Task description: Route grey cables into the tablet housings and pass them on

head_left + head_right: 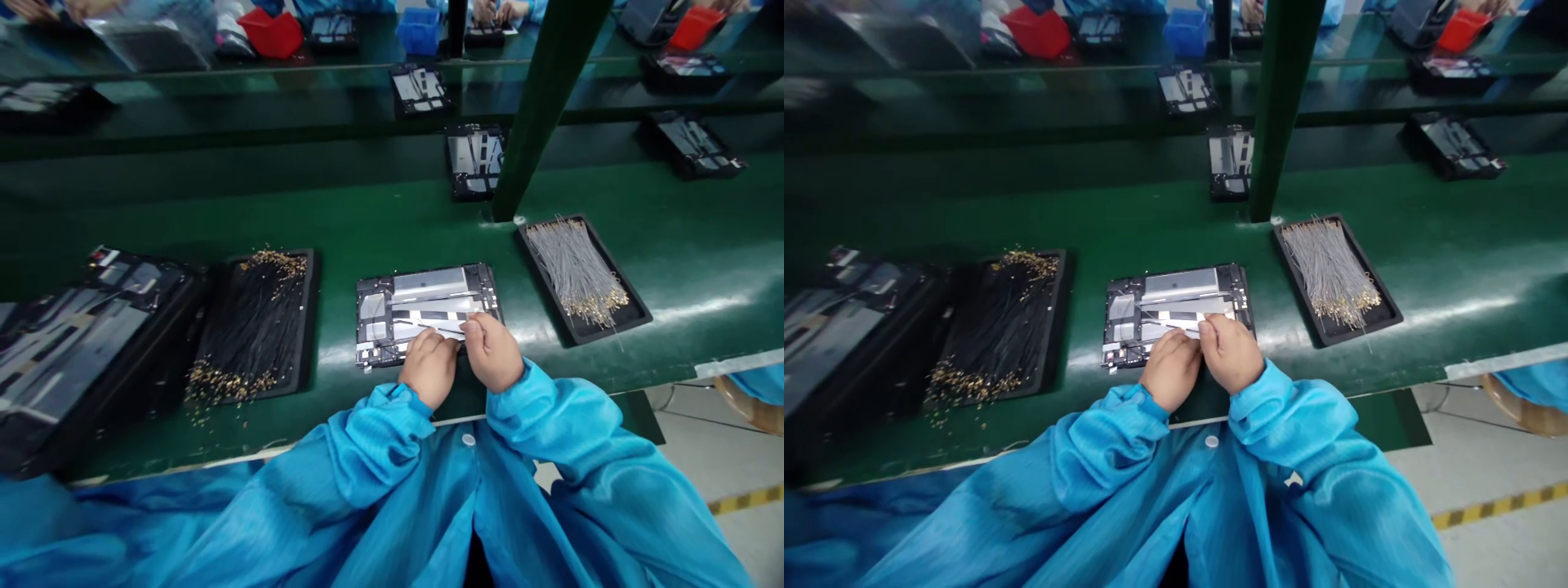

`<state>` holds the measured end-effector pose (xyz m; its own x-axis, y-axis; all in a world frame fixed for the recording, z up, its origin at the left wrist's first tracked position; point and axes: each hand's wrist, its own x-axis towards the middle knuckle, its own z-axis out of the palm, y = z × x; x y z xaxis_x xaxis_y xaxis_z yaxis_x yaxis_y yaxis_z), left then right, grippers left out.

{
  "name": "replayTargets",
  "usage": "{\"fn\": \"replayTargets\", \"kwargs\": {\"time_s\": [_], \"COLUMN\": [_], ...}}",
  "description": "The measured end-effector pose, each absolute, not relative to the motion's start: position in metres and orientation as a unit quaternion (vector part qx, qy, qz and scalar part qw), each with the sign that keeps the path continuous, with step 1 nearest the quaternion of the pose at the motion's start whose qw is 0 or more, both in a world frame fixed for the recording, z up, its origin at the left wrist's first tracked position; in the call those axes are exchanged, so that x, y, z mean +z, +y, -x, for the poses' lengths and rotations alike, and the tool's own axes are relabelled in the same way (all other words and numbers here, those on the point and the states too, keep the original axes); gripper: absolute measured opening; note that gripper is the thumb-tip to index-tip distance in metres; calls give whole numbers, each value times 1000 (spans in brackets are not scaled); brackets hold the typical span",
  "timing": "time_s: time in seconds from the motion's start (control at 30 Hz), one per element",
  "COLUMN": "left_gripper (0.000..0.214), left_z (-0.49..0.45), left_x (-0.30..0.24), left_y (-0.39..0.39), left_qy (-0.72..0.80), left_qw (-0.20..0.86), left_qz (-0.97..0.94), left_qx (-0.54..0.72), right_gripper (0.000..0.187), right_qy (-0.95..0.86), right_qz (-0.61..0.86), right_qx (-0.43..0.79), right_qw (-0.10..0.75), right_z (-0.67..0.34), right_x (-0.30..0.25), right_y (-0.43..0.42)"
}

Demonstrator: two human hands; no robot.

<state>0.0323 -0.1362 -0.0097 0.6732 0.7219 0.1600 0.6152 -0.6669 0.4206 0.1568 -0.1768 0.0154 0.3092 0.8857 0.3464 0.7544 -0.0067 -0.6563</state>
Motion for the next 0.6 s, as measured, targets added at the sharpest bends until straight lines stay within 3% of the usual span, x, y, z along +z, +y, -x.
{"fn": "replayTargets", "kwargs": {"time_s": [0.1, 0.2, 0.33, 0.47, 0.53, 0.6], "left_gripper": [23, 21, 14, 24, 26, 27], "left_z": [-34, -38, -26, 22, 44, 57], "left_x": [-7, 0, 16, 21, 18, 13], "left_y": [-140, -139, -109, -75, -74, -80], "left_qy": [385, 391, 433, 608, 695, 701], "left_qw": [190, 232, 268, 235, 354, 524], "left_qz": [-891, -880, -849, -732, -584, -423], "left_qx": [149, 133, 142, 201, 225, 233], "right_gripper": [36, 38, 37, 47, 52, 55], "right_qy": [-637, -625, -472, -264, -218, -207], "right_qz": [690, 701, 774, 783, 788, 804], "right_qx": [50, 54, 153, 277, 316, 371], "right_qw": [340, 338, 395, 490, 481, 417], "right_z": [-152, -150, -163, -193, -208, -217], "right_x": [16, 11, 10, 16, 15, 12], "right_y": [-173, -170, -162, -168, -179, -193]}}
